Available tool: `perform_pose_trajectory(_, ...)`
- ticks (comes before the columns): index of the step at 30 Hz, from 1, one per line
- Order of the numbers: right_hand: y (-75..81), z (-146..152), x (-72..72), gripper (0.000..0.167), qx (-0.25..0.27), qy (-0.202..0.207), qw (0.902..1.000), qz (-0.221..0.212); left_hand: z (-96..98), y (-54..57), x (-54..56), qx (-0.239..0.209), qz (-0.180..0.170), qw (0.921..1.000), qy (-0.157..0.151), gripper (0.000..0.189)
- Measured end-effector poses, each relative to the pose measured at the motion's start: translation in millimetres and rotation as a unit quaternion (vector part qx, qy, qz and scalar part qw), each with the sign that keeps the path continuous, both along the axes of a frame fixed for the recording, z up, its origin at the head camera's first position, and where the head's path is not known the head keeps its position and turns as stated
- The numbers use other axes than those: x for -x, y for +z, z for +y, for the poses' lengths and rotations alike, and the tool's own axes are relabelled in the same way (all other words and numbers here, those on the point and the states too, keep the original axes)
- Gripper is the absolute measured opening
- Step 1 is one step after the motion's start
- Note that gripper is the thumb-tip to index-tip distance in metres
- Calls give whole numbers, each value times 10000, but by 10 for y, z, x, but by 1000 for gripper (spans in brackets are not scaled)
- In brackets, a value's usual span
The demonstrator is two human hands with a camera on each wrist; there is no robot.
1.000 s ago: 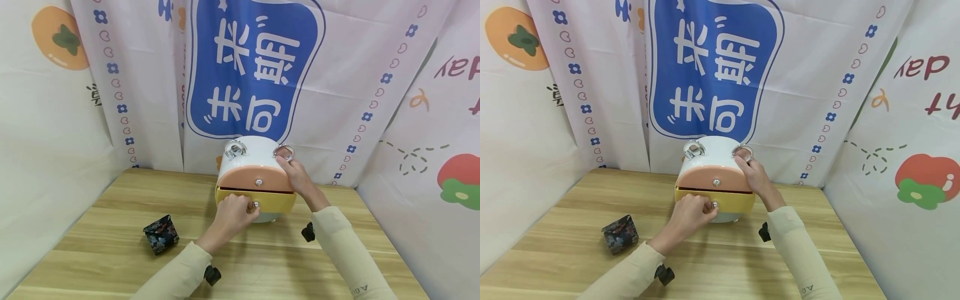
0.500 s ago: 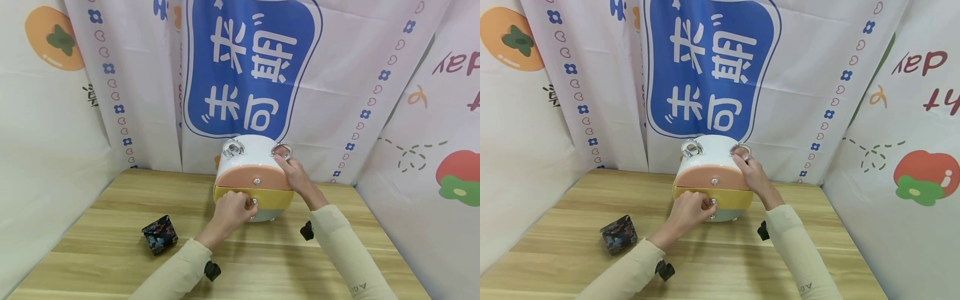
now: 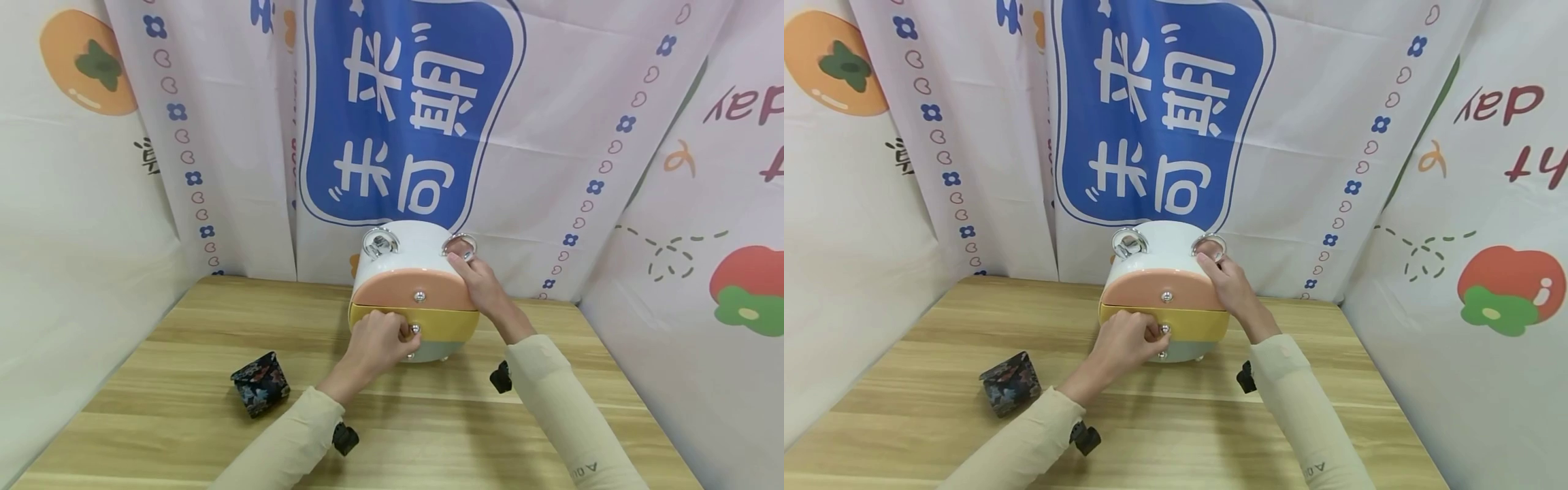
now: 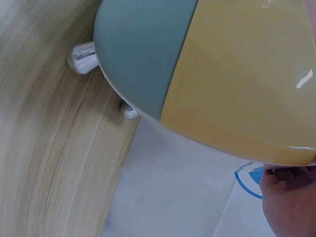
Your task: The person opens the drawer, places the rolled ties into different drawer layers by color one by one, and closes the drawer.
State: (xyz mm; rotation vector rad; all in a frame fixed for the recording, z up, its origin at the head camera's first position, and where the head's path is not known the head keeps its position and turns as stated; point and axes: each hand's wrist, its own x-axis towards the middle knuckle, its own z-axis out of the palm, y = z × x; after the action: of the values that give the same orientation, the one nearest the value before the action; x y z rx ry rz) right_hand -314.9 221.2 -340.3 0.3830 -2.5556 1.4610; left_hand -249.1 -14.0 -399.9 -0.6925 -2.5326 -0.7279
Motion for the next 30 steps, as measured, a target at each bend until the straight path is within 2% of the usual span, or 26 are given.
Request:
perform_pose_trajectory(7, -12, -10, -8, 57, -7, 16, 10000, 23, -19, -6, -5, 38, -42, 10000, -18, 31)
perform_pose_trajectory(15, -8, 8, -9, 56, 1, 5, 10000, 2, -3, 21, 0, 74, -119, 9999, -24, 44)
perform_pose_trajectory(20, -1, 5, -13, 55, -45, 40, 10000, -40, -3, 20, -3, 108, -127, 9999, 12, 43)
perform_pose_trajectory(30, -14, 17, 7, 57, -125, -10, 9999, 35, 23, 1, -17, 386, 114, 9992, 74, 54)
